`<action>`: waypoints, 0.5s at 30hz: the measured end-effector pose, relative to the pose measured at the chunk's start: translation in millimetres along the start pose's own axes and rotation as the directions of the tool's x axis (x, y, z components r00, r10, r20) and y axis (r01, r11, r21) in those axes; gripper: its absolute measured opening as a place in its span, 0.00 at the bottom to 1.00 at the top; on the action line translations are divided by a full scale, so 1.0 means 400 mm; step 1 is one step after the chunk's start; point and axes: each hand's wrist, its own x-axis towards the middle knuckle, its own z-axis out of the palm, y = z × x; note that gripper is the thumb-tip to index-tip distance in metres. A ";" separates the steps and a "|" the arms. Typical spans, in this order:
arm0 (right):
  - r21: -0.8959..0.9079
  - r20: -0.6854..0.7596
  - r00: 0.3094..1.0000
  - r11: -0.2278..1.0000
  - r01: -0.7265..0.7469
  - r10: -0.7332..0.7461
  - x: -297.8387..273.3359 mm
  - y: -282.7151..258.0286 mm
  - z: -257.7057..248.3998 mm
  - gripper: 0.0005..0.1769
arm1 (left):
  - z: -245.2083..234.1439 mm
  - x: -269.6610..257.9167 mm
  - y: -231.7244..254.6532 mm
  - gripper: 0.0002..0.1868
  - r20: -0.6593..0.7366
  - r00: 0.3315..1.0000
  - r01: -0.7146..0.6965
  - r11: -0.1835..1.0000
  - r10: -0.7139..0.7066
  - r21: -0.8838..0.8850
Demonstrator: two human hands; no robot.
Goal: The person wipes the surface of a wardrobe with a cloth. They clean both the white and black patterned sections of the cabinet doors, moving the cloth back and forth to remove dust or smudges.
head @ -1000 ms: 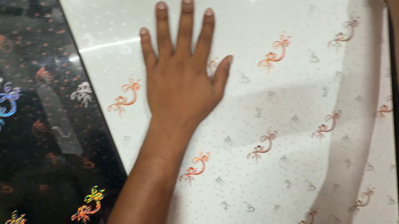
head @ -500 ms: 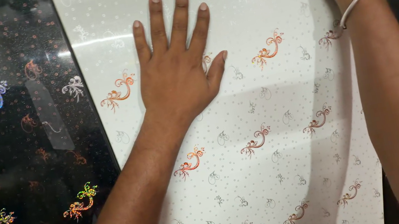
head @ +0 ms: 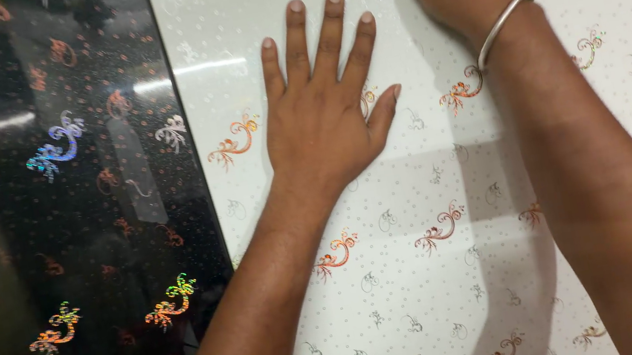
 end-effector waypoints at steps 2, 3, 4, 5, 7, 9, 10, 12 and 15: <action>0.074 0.001 1.000 0.997 0.001 -0.001 0.017 -0.044 -0.015 0.09 | -0.002 0.000 0.004 0.37 0.003 1.000 0.007 1.000 -0.007 0.016; 0.092 0.008 1.000 0.996 0.001 -0.002 0.025 -0.061 -0.020 0.10 | -0.001 -0.001 0.004 0.37 -0.031 1.000 0.002 1.000 -0.002 0.000; 0.110 0.016 1.000 0.994 0.002 -0.003 0.034 -0.075 -0.023 0.12 | 0.000 -0.001 0.003 0.38 -0.065 0.998 -0.004 1.000 0.003 -0.015; 0.130 0.025 1.000 0.991 0.002 -0.006 0.041 -0.087 -0.024 0.14 | 0.002 -0.003 0.003 0.39 -0.098 0.995 -0.007 1.000 0.004 -0.030; 0.204 0.016 1.000 0.979 -0.002 -0.002 0.054 -0.110 -0.021 0.14 | 0.005 -0.017 0.006 0.33 -0.164 0.986 0.008 0.999 -0.014 -0.038; 0.250 0.050 0.999 0.968 -0.017 0.005 0.065 -0.132 -0.010 0.15 | 0.008 -0.033 0.008 0.28 -0.246 0.969 0.003 0.999 -0.015 -0.048; 0.256 0.088 0.996 0.966 -0.032 0.010 0.068 -0.145 -0.002 0.17 | 0.010 -0.039 0.010 0.24 -0.295 0.956 -0.013 0.998 -0.004 -0.054; 0.253 0.127 0.992 0.967 -0.024 -0.008 0.077 -0.174 0.023 0.18 | 0.012 -0.045 0.006 0.22 -0.360 0.933 -0.035 0.998 0.014 -0.053; 0.250 0.157 0.986 0.968 0.020 -0.060 0.083 -0.216 0.050 0.17 | 0.015 -0.053 0.004 0.24 -0.406 0.914 -0.055 0.996 0.025 -0.063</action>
